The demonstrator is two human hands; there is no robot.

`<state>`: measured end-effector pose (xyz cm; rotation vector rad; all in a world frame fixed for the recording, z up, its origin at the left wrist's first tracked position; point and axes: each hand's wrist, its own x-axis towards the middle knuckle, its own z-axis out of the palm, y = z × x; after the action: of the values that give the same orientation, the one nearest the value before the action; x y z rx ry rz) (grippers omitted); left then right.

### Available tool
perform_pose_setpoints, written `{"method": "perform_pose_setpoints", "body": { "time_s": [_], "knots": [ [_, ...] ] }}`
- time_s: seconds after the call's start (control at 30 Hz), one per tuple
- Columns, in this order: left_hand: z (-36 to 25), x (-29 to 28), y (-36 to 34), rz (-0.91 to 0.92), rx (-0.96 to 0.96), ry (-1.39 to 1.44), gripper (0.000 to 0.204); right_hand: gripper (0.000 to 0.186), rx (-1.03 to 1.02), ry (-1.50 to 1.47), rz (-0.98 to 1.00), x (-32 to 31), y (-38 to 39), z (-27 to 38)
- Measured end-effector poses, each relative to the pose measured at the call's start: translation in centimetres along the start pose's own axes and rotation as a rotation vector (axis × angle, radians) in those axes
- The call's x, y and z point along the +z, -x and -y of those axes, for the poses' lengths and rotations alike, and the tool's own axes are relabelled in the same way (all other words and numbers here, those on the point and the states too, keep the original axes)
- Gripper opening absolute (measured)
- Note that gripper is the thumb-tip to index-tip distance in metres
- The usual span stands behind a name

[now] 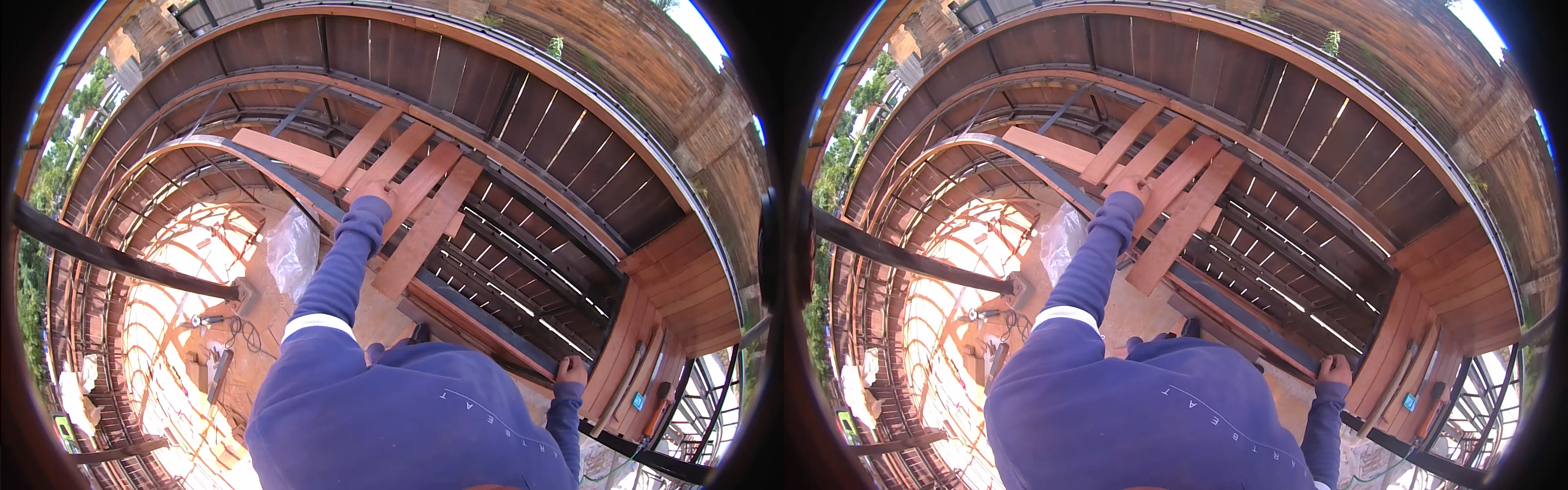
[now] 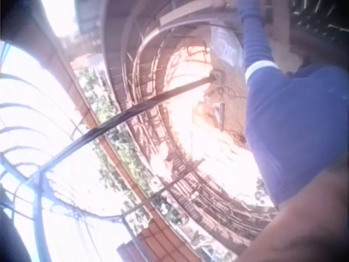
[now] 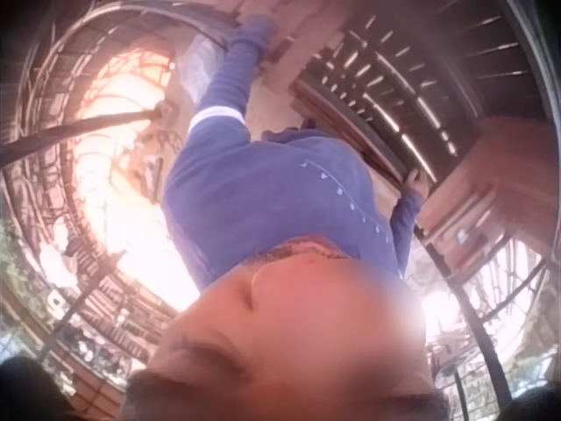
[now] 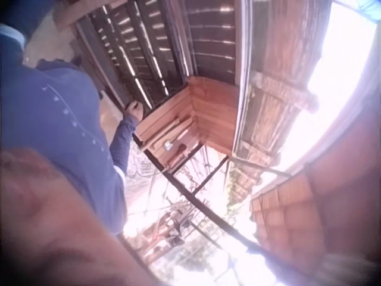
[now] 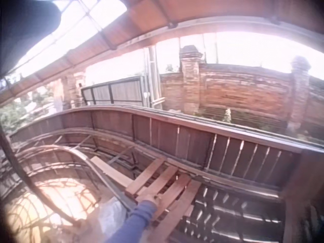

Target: The person uses an axe to shave a wooden board, checks its fit against a wall, and secures it using a nail gun.

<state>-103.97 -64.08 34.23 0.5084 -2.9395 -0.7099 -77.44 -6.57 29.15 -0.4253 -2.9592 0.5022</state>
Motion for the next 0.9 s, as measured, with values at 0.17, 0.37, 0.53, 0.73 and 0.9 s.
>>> {"method": "perform_pose_setpoints", "body": {
  "time_s": [0.17,0.37,0.53,0.73,0.9],
  "knots": [
    [6.9,-3.3,-4.3,-0.239,-0.147,0.131,0.037,0.019,-0.035,0.023,-0.051,0.5,0.0,-0.1],
    [8.2,-5.7,-6.8,-0.058,-0.550,-0.177,0.062,0.019,0.025,0.013,0.004,-0.5,0.4,1.3],
    [15.9,-1.7,-11.1,-0.048,-0.469,0.109,0.069,0.022,0.062,-0.020,-0.003,-0.1,0.5,0.7],
    [18.4,-2.0,-11.6,-0.319,-0.490,0.819,0.051,0.026,0.130,0.009,0.002,-2.7,0.1,2.9],
    [4.3,-13.5,-4.7,-0.738,-0.277,0.424,0.070,0.028,0.107,-0.024,-0.040,-2.0,1.2,1.3]
  ]
}}
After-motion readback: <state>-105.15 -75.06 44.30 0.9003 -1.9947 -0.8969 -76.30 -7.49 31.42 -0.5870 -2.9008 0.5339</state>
